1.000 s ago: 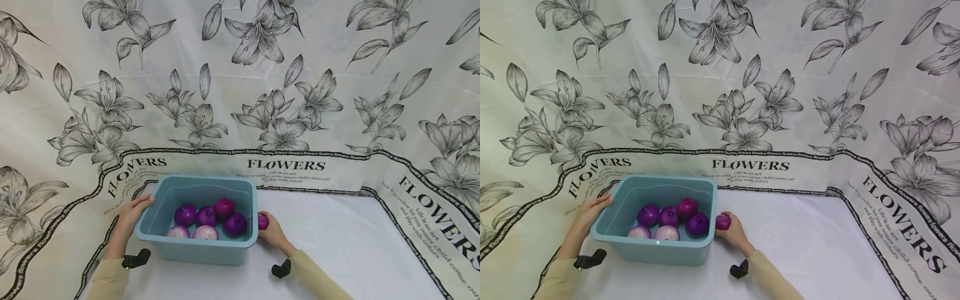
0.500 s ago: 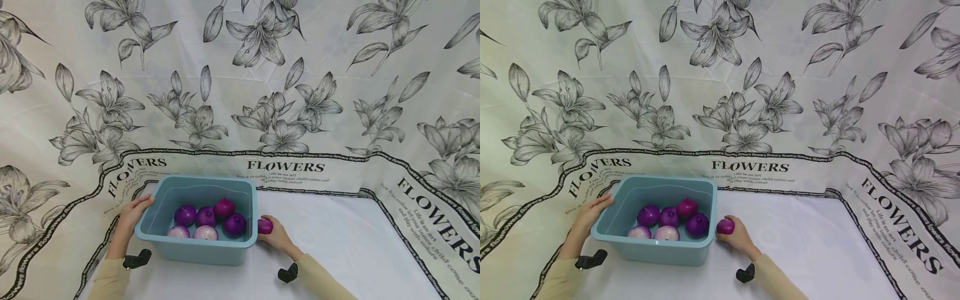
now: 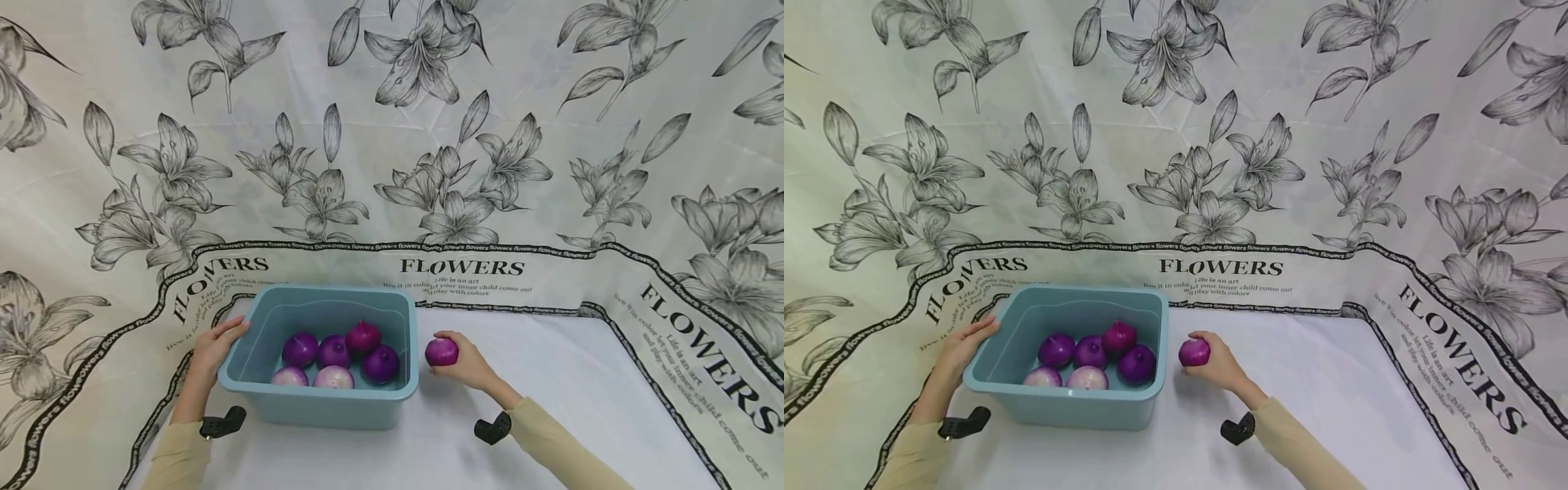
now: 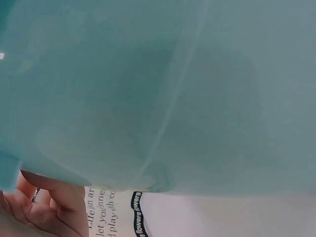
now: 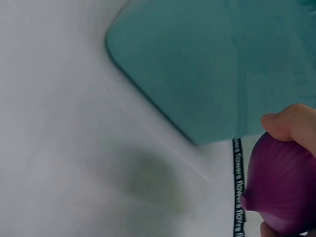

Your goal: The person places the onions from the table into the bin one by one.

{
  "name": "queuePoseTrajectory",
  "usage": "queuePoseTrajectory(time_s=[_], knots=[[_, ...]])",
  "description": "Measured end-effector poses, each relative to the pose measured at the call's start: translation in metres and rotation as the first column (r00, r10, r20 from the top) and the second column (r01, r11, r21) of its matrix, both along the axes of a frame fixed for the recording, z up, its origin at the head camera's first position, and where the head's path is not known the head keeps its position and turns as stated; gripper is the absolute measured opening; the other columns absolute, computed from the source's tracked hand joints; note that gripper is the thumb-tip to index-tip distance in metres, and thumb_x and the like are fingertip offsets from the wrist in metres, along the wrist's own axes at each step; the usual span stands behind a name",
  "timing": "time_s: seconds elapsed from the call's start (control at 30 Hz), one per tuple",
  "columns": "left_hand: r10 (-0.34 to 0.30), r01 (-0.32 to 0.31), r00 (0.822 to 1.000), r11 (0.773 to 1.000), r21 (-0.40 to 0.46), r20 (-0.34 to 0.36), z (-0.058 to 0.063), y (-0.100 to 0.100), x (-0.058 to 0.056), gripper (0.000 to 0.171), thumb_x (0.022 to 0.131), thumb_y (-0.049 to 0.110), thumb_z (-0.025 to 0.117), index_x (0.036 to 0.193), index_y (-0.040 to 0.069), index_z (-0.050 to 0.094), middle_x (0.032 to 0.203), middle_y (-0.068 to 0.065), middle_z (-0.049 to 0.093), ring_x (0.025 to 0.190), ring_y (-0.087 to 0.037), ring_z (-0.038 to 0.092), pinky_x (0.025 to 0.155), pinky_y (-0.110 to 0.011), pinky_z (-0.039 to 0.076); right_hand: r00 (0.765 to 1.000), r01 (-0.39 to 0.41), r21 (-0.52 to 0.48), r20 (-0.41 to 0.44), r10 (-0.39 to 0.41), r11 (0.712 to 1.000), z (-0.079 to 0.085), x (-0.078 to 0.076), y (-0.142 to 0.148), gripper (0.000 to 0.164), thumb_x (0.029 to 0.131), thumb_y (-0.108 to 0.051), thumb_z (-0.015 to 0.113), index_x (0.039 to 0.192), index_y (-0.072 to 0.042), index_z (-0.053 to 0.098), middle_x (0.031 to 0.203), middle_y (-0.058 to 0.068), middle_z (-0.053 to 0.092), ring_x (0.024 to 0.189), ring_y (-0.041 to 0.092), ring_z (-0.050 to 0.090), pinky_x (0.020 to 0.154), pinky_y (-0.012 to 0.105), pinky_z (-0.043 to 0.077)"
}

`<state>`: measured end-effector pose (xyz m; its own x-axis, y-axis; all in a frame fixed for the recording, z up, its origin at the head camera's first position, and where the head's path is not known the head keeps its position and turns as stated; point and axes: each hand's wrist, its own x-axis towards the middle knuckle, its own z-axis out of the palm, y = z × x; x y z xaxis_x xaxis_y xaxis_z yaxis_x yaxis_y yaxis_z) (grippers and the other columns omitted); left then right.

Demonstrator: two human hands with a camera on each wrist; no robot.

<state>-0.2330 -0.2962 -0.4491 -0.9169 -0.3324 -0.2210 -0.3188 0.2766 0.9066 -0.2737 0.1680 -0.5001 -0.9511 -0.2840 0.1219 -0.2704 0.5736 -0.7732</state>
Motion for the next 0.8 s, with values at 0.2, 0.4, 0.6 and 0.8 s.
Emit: queuePoseTrajectory(time_s=[0.2,0.4,0.6,0.8], knots=[[-0.01,0.01,1.0,1.0,0.0,-0.01,0.0,0.0,0.001,0.07,0.091,0.05,0.058,0.145,0.009,0.041,0.152,-0.021,0.036,0.129,-0.038,0.046,0.093,-0.04,0.047,0.999,-0.018,0.046,-0.04,0.02,0.999,0.042,0.003,0.002,0.068,0.072,-0.017,0.082,0.131,-0.005,0.051,0.13,0.02,0.054,0.112,0.036,0.058,0.086,0.048,0.054],[0.001,-0.001,1.0,1.0,0.012,-0.013,-0.001,0.001,0.0,0.069,0.091,0.049,0.059,0.145,0.008,0.042,0.151,-0.02,0.037,0.129,-0.035,0.047,0.088,-0.033,0.049,0.994,0.016,0.092,-0.112,-0.006,0.996,0.08,0.003,0.0,0.068,0.072,-0.019,0.083,0.13,-0.004,0.052,0.129,0.022,0.054,0.109,0.038,0.059,0.083,0.049,0.055],[0.018,-0.018,1.0,1.0,0.014,-0.008,-0.001,0.001,-0.001,0.068,0.091,0.047,0.06,0.144,0.008,0.043,0.151,-0.02,0.037,0.128,-0.035,0.047,0.088,-0.033,0.049,0.988,0.015,0.083,-0.157,-0.002,0.996,0.116,0.0,-0.012,0.069,0.072,-0.023,0.083,0.131,-0.007,0.052,0.13,0.019,0.056,0.109,0.037,0.06,0.083,0.048,0.055],[0.015,-0.015,1.0,1.0,0.013,-0.018,-0.002,0.001,-0.001,0.068,0.091,0.046,0.06,0.144,0.008,0.044,0.15,-0.021,0.038,0.127,-0.035,0.048,0.086,-0.032,0.049,0.984,-0.066,0.069,-0.158,0.076,0.995,0.139,0.004,-0.036,0.07,0.071,-0.024,0.084,0.132,-0.011,0.053,0.13,0.016,0.056,0.107,0.033,0.06,0.082,0.044,0.055]])
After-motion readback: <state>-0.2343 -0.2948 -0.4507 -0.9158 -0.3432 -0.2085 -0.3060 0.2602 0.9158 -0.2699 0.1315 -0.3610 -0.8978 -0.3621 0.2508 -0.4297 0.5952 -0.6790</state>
